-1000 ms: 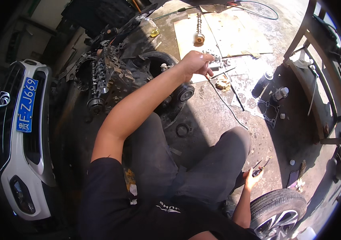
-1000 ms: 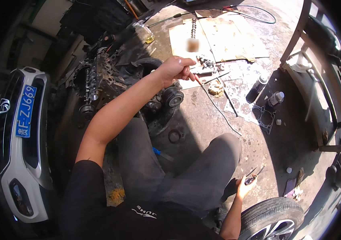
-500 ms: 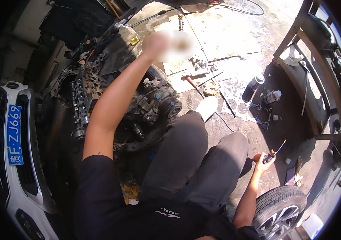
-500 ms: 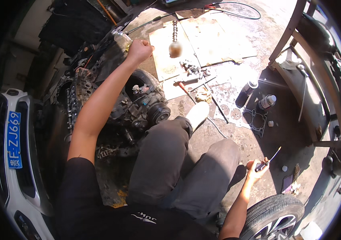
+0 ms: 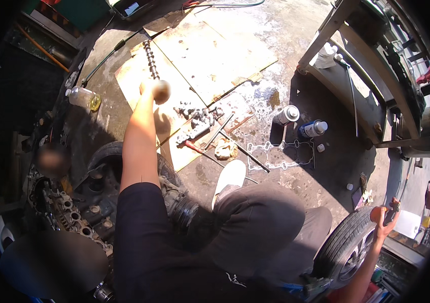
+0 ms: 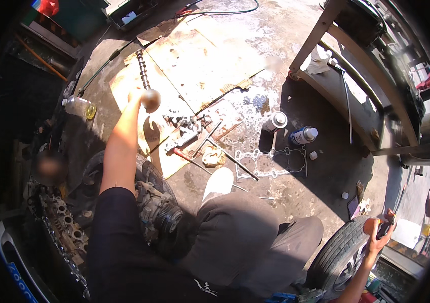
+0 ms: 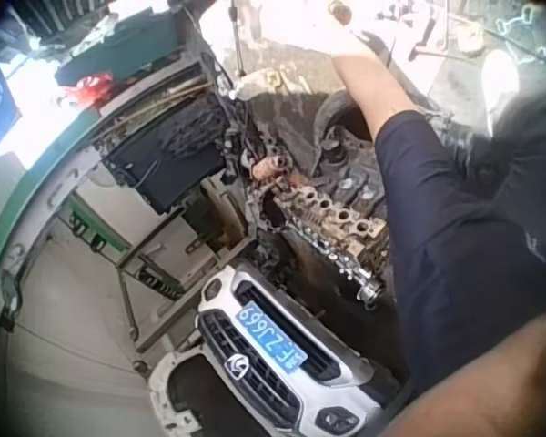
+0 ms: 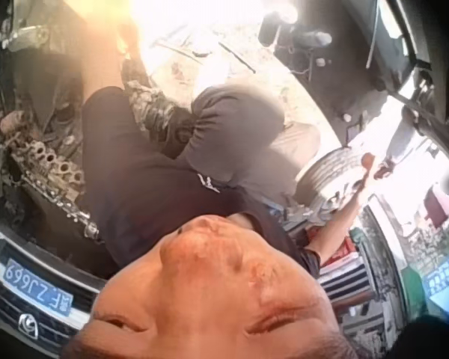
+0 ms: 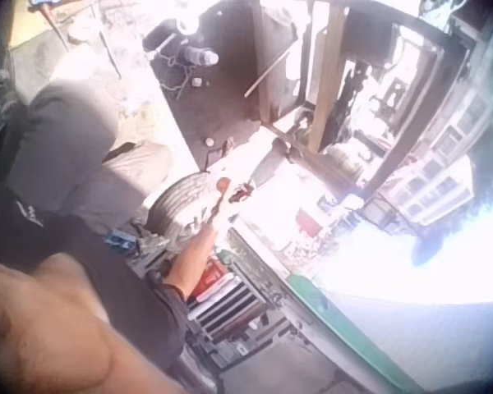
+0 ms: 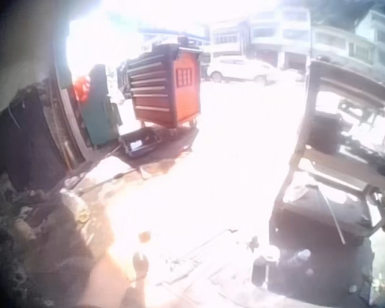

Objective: The person cleans a camshaft with a red-handled tool, applies lubricant from a spray bottle, and attempts to fit the camshaft into an engine block. The person handles the camshaft and engine block by hand.

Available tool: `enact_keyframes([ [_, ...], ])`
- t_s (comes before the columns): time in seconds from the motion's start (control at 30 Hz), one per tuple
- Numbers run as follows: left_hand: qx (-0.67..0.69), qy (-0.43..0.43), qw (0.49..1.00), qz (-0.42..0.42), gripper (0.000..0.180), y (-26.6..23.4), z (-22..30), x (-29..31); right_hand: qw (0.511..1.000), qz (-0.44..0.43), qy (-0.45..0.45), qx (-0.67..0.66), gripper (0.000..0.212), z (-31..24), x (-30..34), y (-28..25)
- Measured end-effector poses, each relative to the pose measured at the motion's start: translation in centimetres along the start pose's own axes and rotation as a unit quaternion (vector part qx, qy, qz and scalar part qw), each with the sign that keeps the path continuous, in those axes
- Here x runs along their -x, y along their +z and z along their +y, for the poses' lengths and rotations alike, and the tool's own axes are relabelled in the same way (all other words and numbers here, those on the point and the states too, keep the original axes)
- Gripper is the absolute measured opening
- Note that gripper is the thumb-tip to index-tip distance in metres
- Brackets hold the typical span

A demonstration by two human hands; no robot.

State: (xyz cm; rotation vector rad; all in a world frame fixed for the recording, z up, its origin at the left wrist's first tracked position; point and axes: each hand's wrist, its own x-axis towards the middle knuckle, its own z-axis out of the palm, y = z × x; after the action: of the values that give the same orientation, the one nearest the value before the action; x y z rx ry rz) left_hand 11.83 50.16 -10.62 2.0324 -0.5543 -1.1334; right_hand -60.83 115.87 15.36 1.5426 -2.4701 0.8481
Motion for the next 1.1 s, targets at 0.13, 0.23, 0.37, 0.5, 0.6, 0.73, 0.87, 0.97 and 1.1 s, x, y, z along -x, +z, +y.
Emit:
enact_keyframes([
  [0.13, -0.385, 0.173, 0.906, 0.012, 0.026, 4.3, 0.5, -3.4, 0.994, 0.018, 0.111, 0.005, 0.055, 2.4, 2.4, -5.9],
  [0.23, -0.434, 0.196, 0.878, 0.042, 0.026, -0.1, 1.3, -13.5, 0.997, 0.023, 0.076, -0.013, 0.057, 1.9, 1.4, 0.5],
  [0.37, -0.280, 0.004, 0.957, -0.078, 0.019, 3.9, 0.0, -15.8, 0.995, 0.034, 0.095, -0.007, 0.056, -6.1, 0.4, 5.9],
  [0.5, -0.103, -0.133, 0.967, -0.193, 0.013, 3.5, -0.4, -15.1, 0.990, -0.039, 0.087, -0.105, 0.063, -13.5, -3.6, 12.0],
  [0.6, -0.040, -0.118, 0.956, -0.264, 0.017, -0.3, -1.2, -15.3, 0.981, -0.078, 0.075, -0.162, 0.059, -17.0, -6.1, 14.9],
  [0.73, 0.195, -0.108, 0.907, -0.356, 0.012, 1.4, -4.3, -8.2, 0.960, -0.073, 0.074, -0.261, 0.056, -18.9, -8.9, 15.8],
  [0.87, 0.233, -0.002, 0.842, -0.487, 0.015, 2.9, -1.6, 5.5, 0.929, -0.090, -0.053, -0.354, 0.060, -21.7, -10.9, 20.6],
  [0.97, 0.153, -0.034, 0.871, -0.466, 0.020, 4.2, 0.0, 13.7, 0.867, -0.114, -0.100, -0.474, 0.062, -25.4, -9.2, 24.5],
  [1.1, 0.134, -0.106, 0.884, -0.435, 0.029, 10.0, 0.0, 22.2, 0.845, -0.171, -0.059, -0.503, 0.054, -27.1, -5.0, 26.1],
])
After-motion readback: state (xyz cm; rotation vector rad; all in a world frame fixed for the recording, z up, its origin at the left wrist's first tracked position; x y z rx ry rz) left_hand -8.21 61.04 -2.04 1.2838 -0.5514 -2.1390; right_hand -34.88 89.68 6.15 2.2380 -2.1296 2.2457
